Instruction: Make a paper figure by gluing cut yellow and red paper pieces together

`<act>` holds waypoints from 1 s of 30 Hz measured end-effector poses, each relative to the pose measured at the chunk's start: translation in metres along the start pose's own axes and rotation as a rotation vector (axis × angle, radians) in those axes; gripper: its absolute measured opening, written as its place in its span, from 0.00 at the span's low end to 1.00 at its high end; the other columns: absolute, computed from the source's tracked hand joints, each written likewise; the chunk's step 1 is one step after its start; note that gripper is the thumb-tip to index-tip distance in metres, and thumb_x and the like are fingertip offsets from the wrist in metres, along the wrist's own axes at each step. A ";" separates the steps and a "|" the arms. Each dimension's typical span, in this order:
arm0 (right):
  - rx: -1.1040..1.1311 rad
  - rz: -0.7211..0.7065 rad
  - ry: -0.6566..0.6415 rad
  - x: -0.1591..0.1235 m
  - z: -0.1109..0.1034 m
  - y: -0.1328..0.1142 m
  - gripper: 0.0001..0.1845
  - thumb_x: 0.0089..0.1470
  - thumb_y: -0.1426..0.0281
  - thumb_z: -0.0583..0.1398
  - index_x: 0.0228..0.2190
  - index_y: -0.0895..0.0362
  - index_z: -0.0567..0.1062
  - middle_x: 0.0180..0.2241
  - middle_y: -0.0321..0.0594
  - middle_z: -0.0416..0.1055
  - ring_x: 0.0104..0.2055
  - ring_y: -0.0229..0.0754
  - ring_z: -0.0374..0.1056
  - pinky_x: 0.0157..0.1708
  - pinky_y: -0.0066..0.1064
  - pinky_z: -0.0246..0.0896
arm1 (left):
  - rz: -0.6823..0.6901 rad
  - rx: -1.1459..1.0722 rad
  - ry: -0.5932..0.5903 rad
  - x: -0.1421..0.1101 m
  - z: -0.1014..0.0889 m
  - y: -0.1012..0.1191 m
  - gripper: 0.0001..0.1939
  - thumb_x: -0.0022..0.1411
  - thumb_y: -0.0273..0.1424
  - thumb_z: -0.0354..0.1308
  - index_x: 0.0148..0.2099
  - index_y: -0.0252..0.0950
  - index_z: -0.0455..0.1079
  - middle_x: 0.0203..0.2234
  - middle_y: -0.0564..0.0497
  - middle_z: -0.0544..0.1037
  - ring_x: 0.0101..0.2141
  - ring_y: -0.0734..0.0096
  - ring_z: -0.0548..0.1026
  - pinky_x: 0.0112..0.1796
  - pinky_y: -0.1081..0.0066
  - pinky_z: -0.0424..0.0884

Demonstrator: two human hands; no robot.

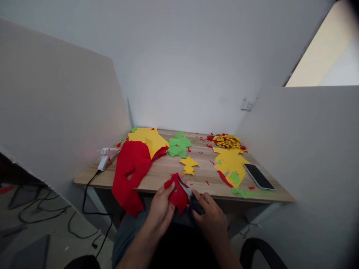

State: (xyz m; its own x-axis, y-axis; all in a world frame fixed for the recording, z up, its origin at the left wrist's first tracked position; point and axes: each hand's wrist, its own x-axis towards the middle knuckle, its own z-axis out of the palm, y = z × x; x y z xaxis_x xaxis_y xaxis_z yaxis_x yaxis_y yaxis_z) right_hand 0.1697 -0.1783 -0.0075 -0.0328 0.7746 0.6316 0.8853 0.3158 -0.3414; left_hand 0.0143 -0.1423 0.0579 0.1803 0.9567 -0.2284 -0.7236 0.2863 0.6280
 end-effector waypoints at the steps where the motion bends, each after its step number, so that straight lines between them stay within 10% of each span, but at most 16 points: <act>1: 0.009 -0.006 -0.007 0.000 0.001 0.001 0.25 0.50 0.76 0.57 0.51 0.53 0.75 0.31 0.38 0.73 0.32 0.41 0.73 0.33 0.27 0.70 | -0.005 0.007 0.002 0.000 0.000 0.000 0.18 0.59 0.24 0.59 0.53 0.27 0.72 0.40 0.38 0.82 0.39 0.57 0.81 0.39 0.65 0.78; 19: 0.185 0.126 -0.090 0.007 -0.002 -0.007 0.21 0.49 0.74 0.63 0.47 0.54 0.73 0.39 0.42 0.74 0.42 0.47 0.74 0.44 0.35 0.70 | -0.005 0.118 -0.036 0.006 -0.007 -0.007 0.20 0.54 0.30 0.66 0.49 0.28 0.74 0.39 0.38 0.82 0.34 0.58 0.81 0.29 0.70 0.76; 30: 0.237 0.124 -0.154 0.002 0.006 0.014 0.22 0.51 0.73 0.62 0.50 0.54 0.77 0.32 0.39 0.74 0.34 0.41 0.74 0.34 0.26 0.69 | 0.013 0.130 -0.100 0.009 -0.013 -0.014 0.22 0.52 0.32 0.68 0.49 0.29 0.75 0.40 0.39 0.82 0.40 0.55 0.81 0.41 0.65 0.76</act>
State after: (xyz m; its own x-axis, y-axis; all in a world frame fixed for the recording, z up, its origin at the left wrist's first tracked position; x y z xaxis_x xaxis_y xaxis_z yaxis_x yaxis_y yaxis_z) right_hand 0.1786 -0.1688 -0.0152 -0.0169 0.8834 0.4683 0.7549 0.3184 -0.5734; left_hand 0.0172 -0.1383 0.0377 0.2422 0.9588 -0.1485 -0.6354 0.2724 0.7225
